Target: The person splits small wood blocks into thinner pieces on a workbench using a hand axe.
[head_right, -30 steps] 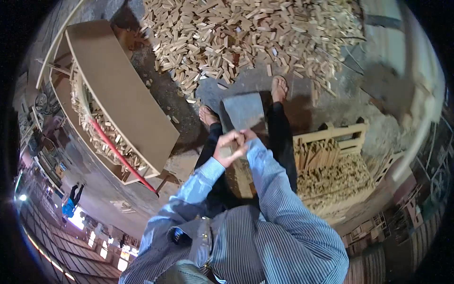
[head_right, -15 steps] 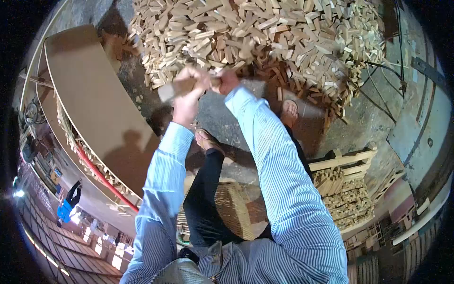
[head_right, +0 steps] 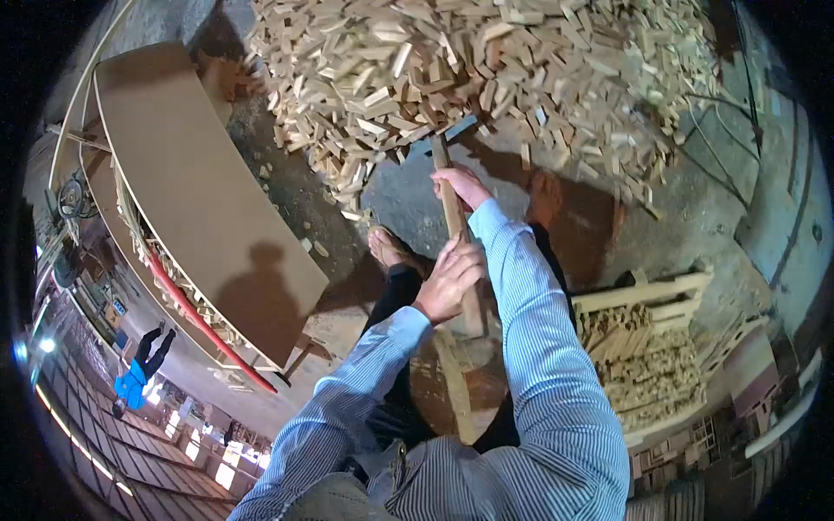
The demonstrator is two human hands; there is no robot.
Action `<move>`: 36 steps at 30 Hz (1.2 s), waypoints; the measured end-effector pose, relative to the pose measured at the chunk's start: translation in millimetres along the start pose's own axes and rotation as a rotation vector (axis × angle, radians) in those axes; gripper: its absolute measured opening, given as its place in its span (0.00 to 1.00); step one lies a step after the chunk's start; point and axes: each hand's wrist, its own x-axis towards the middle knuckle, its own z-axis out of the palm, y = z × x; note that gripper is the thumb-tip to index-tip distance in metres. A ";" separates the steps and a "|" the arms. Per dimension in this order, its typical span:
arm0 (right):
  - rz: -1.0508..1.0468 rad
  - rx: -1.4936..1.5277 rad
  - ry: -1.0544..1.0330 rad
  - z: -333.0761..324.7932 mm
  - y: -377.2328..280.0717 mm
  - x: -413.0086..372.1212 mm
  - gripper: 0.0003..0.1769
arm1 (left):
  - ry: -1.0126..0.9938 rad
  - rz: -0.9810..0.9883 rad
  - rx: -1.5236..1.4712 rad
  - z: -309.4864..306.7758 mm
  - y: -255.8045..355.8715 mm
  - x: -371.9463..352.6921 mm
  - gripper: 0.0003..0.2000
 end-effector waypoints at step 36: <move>0.410 -1.189 -0.313 347.3 75.6 -513.4 0.07 | 1.196 -0.043 -0.006 -102.6 575.8 -297.5 0.18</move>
